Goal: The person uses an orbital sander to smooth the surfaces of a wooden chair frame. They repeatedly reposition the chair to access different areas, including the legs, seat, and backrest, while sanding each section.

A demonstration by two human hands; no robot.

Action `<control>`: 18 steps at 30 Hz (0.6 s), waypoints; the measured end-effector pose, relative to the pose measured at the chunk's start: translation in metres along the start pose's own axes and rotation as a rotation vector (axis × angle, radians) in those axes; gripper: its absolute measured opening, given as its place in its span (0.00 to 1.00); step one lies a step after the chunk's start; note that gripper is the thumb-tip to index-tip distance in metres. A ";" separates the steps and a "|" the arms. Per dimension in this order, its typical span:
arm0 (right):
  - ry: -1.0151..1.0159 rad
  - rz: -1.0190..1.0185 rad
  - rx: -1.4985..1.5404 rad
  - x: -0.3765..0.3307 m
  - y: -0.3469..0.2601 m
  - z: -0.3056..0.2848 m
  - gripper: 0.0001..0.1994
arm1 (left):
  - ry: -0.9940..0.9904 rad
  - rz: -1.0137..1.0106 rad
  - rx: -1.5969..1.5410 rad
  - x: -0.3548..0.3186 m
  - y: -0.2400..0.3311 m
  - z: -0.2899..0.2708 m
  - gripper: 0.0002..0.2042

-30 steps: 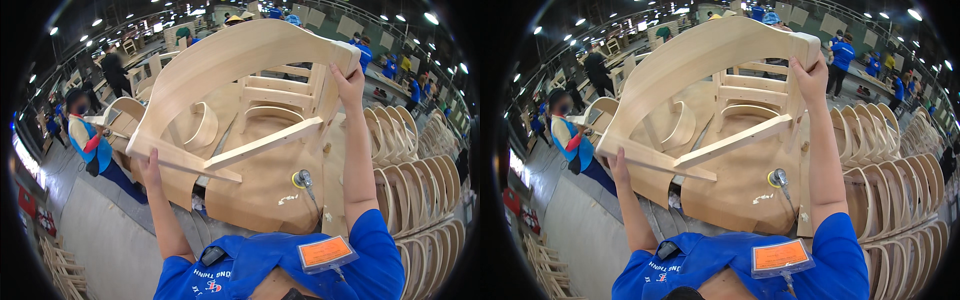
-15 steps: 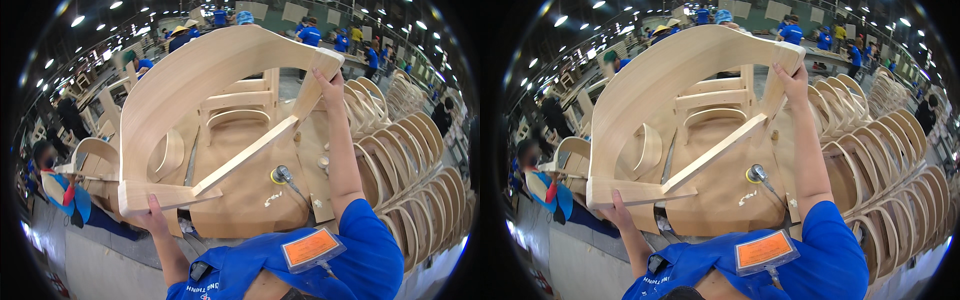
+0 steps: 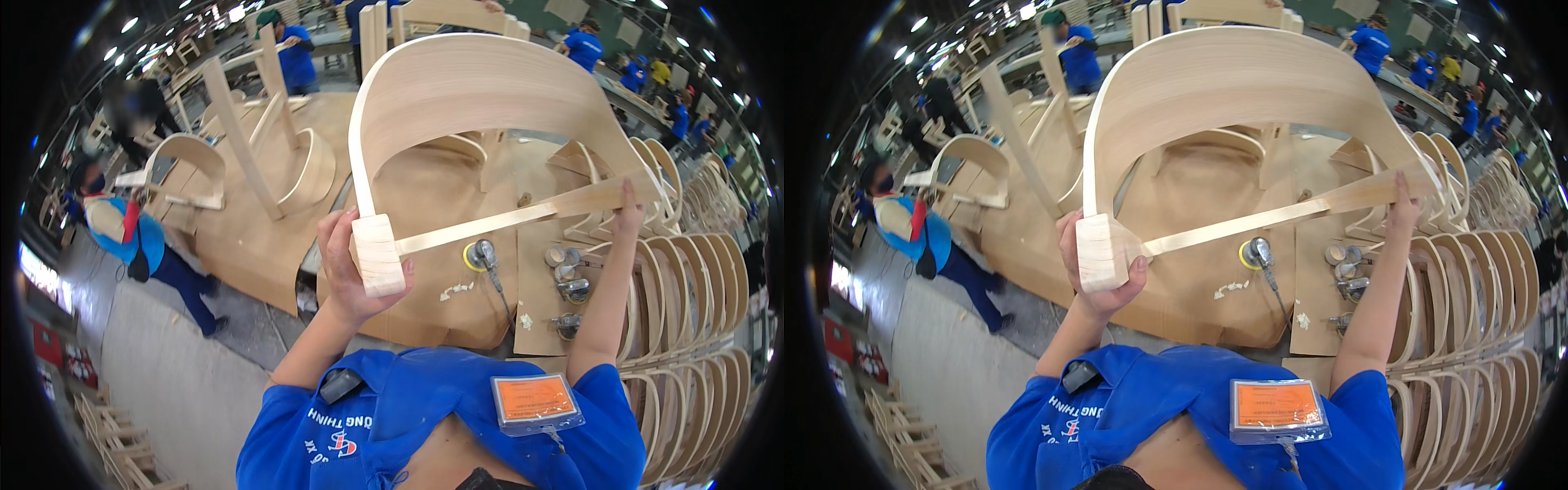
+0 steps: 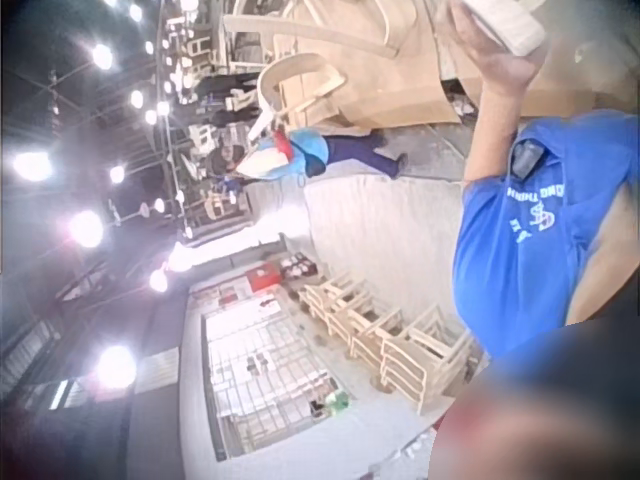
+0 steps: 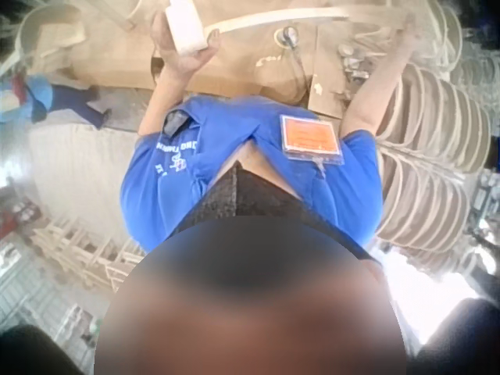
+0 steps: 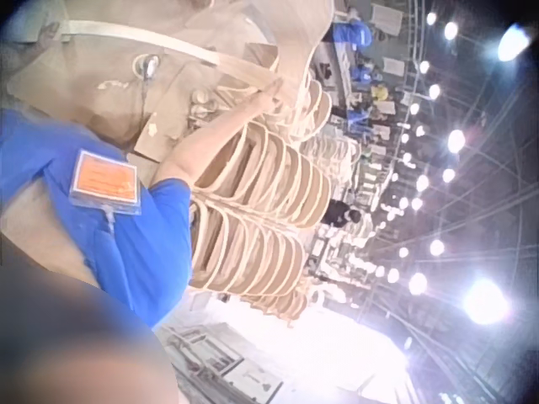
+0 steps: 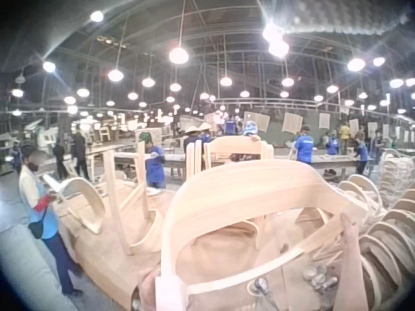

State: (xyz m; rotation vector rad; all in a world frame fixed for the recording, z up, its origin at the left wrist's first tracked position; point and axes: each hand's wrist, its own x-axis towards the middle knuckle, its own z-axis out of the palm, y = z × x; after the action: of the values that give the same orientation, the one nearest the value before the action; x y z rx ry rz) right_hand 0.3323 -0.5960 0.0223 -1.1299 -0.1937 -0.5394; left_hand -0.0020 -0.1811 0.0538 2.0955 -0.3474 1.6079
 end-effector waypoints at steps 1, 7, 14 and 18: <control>-0.044 -0.026 -0.001 0.000 0.001 -0.011 0.29 | 0.024 0.007 0.008 0.000 0.004 0.000 0.41; 0.027 0.078 -0.014 -0.010 0.011 -0.038 0.27 | -0.006 -0.008 0.169 -0.021 0.026 -0.013 0.40; 0.090 0.075 -0.030 -0.057 -0.004 -0.077 0.27 | -0.041 0.027 0.225 -0.050 0.057 -0.023 0.38; 0.121 0.109 -0.055 -0.107 -0.010 -0.103 0.28 | -0.077 0.000 0.214 -0.072 0.052 -0.039 0.36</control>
State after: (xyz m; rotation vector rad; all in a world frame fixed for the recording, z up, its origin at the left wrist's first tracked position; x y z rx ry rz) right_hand 0.2229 -0.6578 -0.0576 -1.1501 -0.0118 -0.5166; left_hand -0.0797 -0.2116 0.0042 2.3208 -0.2082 1.6304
